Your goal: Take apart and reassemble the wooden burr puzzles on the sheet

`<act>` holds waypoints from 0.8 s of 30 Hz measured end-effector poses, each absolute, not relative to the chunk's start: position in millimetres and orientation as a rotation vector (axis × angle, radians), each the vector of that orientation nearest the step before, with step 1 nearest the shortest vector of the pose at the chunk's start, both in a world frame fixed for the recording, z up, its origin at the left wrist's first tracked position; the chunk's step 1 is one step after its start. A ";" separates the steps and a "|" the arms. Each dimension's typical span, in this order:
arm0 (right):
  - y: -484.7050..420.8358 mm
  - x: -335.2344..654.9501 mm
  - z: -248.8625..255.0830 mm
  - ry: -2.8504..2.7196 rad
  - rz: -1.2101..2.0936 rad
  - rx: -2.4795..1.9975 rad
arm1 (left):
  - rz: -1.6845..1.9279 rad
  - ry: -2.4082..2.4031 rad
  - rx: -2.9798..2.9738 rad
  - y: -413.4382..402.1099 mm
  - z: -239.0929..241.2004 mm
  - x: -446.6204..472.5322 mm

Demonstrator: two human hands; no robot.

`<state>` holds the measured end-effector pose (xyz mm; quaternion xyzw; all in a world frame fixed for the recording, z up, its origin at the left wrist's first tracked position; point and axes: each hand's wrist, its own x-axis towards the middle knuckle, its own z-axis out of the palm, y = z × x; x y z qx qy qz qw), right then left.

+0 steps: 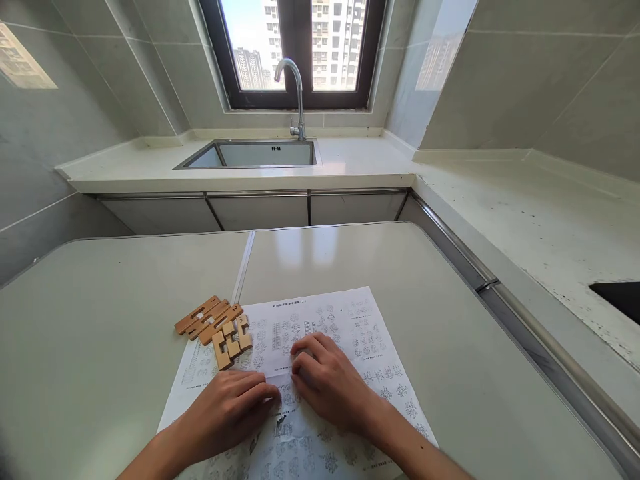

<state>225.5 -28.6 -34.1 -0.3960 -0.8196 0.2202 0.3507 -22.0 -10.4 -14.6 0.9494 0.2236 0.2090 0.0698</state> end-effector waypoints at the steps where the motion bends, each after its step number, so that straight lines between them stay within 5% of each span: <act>1: -28.8 225.6 -34.0 -2.121 0.572 -1.026 | 0.633 0.675 2.853 -10.5 -13.7 -21.8; 19: -29.6 227.4 -36.1 -2.097 0.639 -1.038 | 0.676 0.665 2.746 -8.7 -9.9 -23.5; 24: -28.4 227.2 -38.3 -2.089 0.659 -1.043 | 0.970 0.780 2.701 5.3 -4.0 -41.4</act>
